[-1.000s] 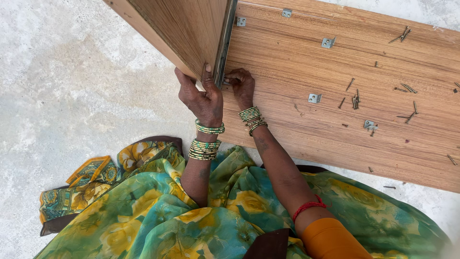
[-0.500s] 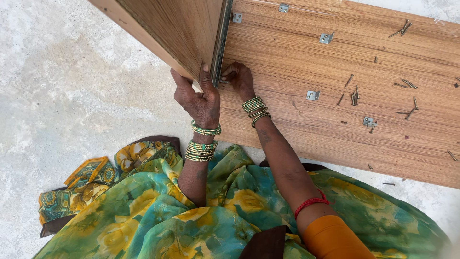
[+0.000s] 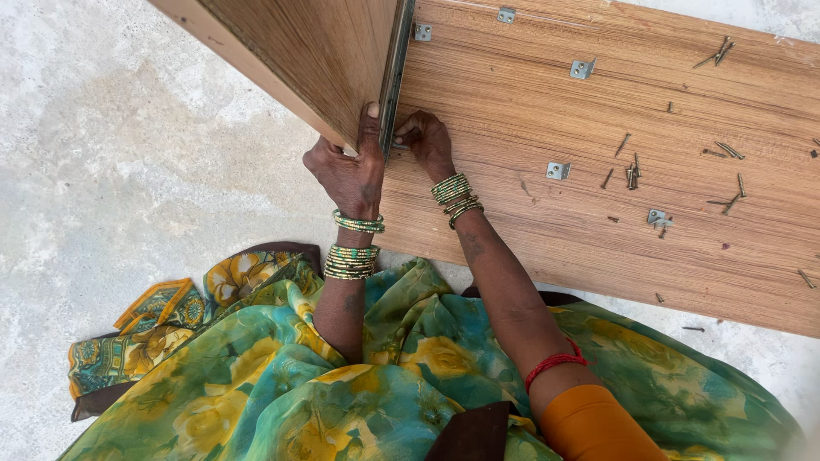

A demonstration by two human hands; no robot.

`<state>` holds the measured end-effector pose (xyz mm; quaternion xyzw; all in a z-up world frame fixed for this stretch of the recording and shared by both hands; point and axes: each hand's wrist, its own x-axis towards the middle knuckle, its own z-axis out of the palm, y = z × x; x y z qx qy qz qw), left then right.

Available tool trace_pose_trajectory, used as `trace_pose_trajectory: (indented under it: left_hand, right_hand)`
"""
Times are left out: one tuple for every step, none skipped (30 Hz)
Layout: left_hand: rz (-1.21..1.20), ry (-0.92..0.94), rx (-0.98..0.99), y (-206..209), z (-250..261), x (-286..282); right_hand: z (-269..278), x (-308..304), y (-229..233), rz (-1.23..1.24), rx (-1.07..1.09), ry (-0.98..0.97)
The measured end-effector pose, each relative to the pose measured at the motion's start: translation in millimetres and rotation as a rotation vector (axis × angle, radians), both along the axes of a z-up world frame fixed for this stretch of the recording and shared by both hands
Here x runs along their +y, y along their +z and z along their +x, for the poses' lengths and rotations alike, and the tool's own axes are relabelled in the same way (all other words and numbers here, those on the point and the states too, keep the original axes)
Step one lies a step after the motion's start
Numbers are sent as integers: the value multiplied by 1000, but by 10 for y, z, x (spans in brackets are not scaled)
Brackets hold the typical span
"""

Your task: The person aligns a metal drawer slide to a wooden panel and secures it with screws. They then open a small plastic case containing screws and a screwdriver, preparing to continue the assembly.

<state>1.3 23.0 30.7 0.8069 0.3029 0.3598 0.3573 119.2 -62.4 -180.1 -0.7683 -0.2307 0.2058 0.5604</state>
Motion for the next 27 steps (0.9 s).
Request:
trace_pose_trajectory:
  left_hand:
    - [18,17,63,-65,24,28]
    - [2,-8,18,-127,17,50]
    - [-15,-36,-28,-188,25,66]
    - [-33,-64,-74,-247,42,81]
    - [-27,-45,-75,-306,41,77]
    - [-22,-26,-77,-357,51,66]
    - [-12,-7,-86,-384,86,80]
    - [-33,-18,-133,-393,88,83]
    - [-53,-32,-183,-390,79,77]
    - [-73,-46,-233,-380,72,72]
    - [-91,-42,-214,-372,62,62]
    - [-110,-38,-195,-360,55,64]
    - [-127,-32,-179,-344,64,69]
    - [-106,-35,-184,-329,77,66]
    - [-83,-32,-184,-314,69,62]
    - [-60,-29,-185,-300,63,56]
    - [-47,-32,-183,-283,60,55]
    - [-35,-34,-180,-266,55,49]
    - [-22,-37,-177,-251,48,38]
    - [-49,-27,-150,-241,47,27]
    - [-76,-18,-123,-232,45,17]
    - [-103,-10,-96,-228,43,3]
    - [-86,-24,-126,-231,35,-12]
    - [-69,-38,-155,-242,28,-27]
    - [-54,-53,-184,-262,28,-48]
    - [-100,-28,-199,-286,29,-73]
    - [-144,-2,-216,-311,32,-101]
  right_hand:
    - [6,0,0,-7,-9,3]
    - [9,-2,1,-14,-18,6]
    - [23,-11,3,-21,-28,6]
    - [42,-15,2,-3,-15,9]
    - [27,-31,-10,11,3,14]
    - [12,-49,-22,25,22,18]
    - [35,-37,-20,18,33,39]
    - [53,-29,-15,11,43,60]
    - [81,-27,-8,5,51,79]
    - [112,-30,-1,-3,49,117]
    - [135,-61,-4,-15,51,151]
    - [174,-83,-5,-27,52,186]
    - [255,-109,6,40,134,239]
    - [356,-159,24,107,215,291]
    - [446,-196,40,174,301,348]
    - [564,-214,61,167,279,292]
    - [718,-209,93,162,257,237]
    - [880,-195,126,156,235,182]
    - [1048,-173,159,167,132,140]
    - [1224,-127,188,178,28,98]
    - [1400,-66,211,116,-31,58]
    - [1570,8,224,54,-89,18]
    - [1713,104,218,86,-124,16]
    - [1858,206,204,118,-158,14]
    - [1986,292,171,147,-192,12]
    - [2082,381,123,116,-152,31]
    - [2163,483,75,87,-115,50]
